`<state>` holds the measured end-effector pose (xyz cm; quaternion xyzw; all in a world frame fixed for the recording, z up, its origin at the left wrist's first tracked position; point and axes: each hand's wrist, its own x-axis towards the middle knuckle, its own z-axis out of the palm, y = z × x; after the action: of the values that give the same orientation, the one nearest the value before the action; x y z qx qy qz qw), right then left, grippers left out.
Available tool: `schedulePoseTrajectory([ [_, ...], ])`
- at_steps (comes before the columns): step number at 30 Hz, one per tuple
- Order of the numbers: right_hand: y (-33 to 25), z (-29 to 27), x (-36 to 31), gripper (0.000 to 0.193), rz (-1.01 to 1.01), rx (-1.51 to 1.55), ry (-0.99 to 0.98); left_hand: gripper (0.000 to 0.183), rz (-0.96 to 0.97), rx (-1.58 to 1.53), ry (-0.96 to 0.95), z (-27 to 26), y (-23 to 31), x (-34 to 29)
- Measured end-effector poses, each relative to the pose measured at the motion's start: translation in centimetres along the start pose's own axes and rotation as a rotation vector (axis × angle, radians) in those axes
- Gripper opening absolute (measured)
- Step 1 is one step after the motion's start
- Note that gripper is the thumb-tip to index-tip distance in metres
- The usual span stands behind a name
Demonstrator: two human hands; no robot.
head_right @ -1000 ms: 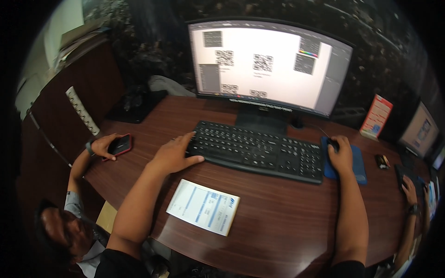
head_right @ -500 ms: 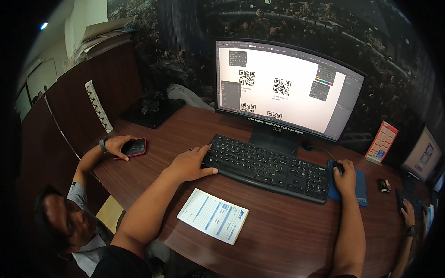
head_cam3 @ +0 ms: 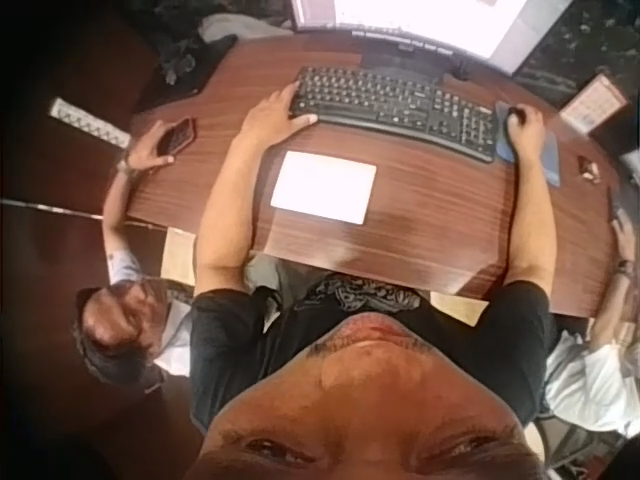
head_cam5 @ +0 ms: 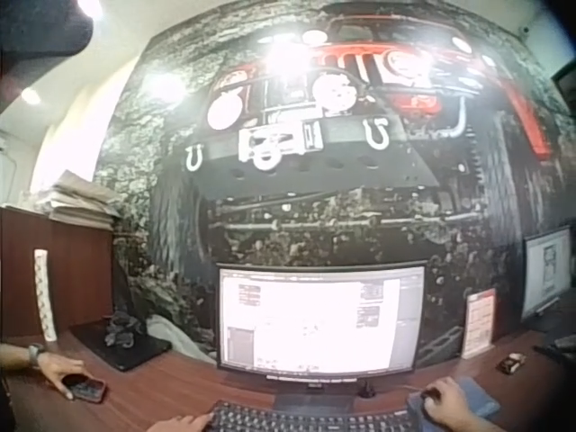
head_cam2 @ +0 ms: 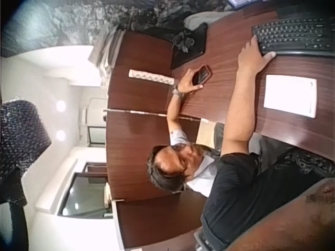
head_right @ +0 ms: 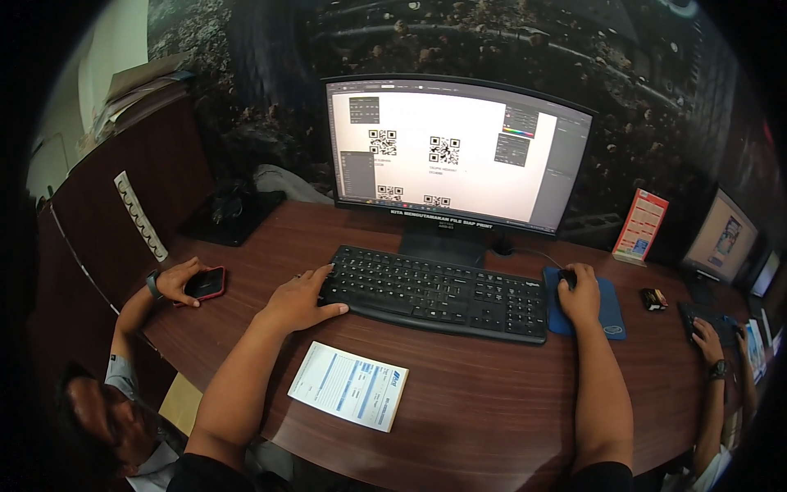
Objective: The recorder uses a graphic design software on a computer to arrange QR codes and layouts.
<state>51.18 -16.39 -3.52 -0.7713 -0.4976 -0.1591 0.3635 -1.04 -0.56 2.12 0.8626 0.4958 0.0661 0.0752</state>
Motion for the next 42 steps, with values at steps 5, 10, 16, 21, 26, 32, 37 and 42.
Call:
schedulePoseTrajectory([
  [5, 0.3, -0.5, -0.2, 0.030, 0.024, -0.001, 0.000, 0.098, 0.006, -0.007, -0.011, -0.7, 0.6, -0.3],
  [10, 0.1, -0.5, 0.0, 0.031, 0.012, -0.010, -0.002, 0.099, -0.006, 0.000, -0.016, -0.6, 0.6, 0.0],
  [16, -0.4, -0.7, -0.1, 0.033, 0.051, -0.038, -0.024, 0.098, 0.006, -0.006, -0.009, -0.6, 0.5, -0.2],
  [21, -0.7, -1.1, -0.3, 0.034, 0.095, -0.052, -0.043, 0.093, 0.004, -0.001, -0.005, -0.8, 1.1, -0.4],
  [26, -1.5, -1.9, 0.2, 0.026, -0.209, -0.206, 0.144, 0.070, 0.068, -0.124, 0.127, 0.6, -1.3, 0.7],
  [32, -4.3, -2.4, 0.2, 0.015, -0.327, 0.261, -0.108, 0.068, -0.115, -0.156, 0.036, -1.1, -0.6, 0.7],
  [37, -4.2, -2.4, 0.1, 0.015, -0.418, 0.260, -0.153, 0.070, -0.067, -0.162, 0.066, -0.7, -1.3, 0.9],
  [42, -1.6, -1.9, 0.3, 0.010, -0.192, -0.057, 0.151, 0.069, -0.047, -0.135, 0.085, -0.4, -1.3, 0.7],
])
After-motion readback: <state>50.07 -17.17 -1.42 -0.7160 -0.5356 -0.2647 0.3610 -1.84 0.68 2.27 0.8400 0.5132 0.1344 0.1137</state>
